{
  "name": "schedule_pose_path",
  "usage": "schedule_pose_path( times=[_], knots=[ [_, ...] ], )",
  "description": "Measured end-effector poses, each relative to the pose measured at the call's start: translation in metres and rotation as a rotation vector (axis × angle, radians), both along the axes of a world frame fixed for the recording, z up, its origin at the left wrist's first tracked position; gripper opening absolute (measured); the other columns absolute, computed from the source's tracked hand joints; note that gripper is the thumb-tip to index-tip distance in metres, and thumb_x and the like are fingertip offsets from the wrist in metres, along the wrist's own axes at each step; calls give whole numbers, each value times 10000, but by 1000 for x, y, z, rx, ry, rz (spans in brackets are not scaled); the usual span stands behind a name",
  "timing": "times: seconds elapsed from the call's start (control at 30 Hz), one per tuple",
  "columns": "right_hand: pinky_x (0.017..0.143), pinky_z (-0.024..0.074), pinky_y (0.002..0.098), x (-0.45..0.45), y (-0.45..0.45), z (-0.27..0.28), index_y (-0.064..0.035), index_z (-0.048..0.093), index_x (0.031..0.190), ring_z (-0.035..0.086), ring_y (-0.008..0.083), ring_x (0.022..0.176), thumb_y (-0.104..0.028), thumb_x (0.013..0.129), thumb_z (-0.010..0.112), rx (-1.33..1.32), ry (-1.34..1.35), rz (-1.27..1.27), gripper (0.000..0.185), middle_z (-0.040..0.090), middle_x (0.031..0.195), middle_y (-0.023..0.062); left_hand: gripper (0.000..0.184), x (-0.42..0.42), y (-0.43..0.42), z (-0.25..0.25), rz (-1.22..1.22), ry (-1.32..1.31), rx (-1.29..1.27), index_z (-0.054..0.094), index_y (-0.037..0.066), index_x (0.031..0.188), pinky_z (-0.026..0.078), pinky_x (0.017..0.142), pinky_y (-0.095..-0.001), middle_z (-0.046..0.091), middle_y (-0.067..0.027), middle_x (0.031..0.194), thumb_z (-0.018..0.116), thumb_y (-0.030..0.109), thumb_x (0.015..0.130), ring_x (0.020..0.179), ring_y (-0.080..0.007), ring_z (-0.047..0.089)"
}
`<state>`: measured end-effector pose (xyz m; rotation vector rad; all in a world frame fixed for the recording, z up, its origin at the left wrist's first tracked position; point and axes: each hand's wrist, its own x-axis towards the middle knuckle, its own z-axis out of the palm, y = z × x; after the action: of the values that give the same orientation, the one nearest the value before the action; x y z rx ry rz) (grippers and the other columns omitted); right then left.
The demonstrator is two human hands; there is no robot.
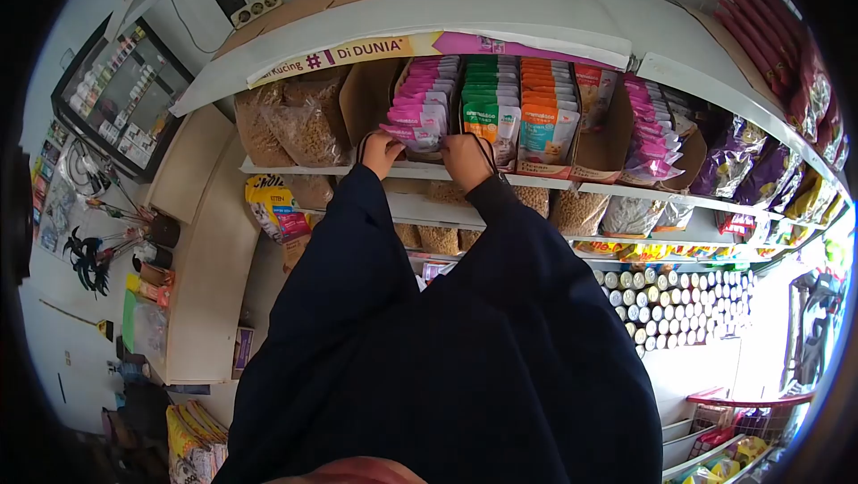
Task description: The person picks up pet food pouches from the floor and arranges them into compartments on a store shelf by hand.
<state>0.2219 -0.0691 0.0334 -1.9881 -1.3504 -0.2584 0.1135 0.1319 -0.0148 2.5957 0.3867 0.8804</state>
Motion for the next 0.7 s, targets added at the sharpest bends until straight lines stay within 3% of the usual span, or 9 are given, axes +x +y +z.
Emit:
schedule_pose_path(
  times=[0.07,0.17,0.27,0.43,0.7],
  knots=[
    [570,469,398,0,1,0,-47,638,733,584,323,620,-176,715,597,-43,5,-7,136,592,654,157,151,2,2,-5,59,54,-24,621,57,756,447,662,-419,590,-123,788,642,199,709,769,-308,566],
    [574,471,394,1,4,3,-56,645,730,585,320,618,-180,717,593,-80,-11,-31,134,596,660,155,144,4,1,-5,53,10,26,619,40,762,447,655,-408,587,-133,782,639,170,702,760,-310,569],
    [570,470,389,0,-1,5,-61,652,744,586,313,609,-186,717,594,-53,22,-10,140,594,645,154,106,-5,-13,13,-97,-105,-125,606,7,755,438,608,-376,575,-142,742,620,100,706,700,-303,568],
    [550,465,387,0,-4,8,-57,648,749,581,312,586,-184,720,594,34,0,45,140,590,631,151,116,-10,-18,24,-26,-151,-72,606,16,755,439,574,-366,564,-137,699,634,113,700,647,-298,567],
    [544,462,402,-6,-1,2,-38,628,723,572,334,587,-173,716,600,19,14,-35,138,578,624,171,146,1,-2,-1,-21,-5,-21,627,92,842,452,678,-423,597,-106,814,583,194,746,776,-316,561]
  ],
)
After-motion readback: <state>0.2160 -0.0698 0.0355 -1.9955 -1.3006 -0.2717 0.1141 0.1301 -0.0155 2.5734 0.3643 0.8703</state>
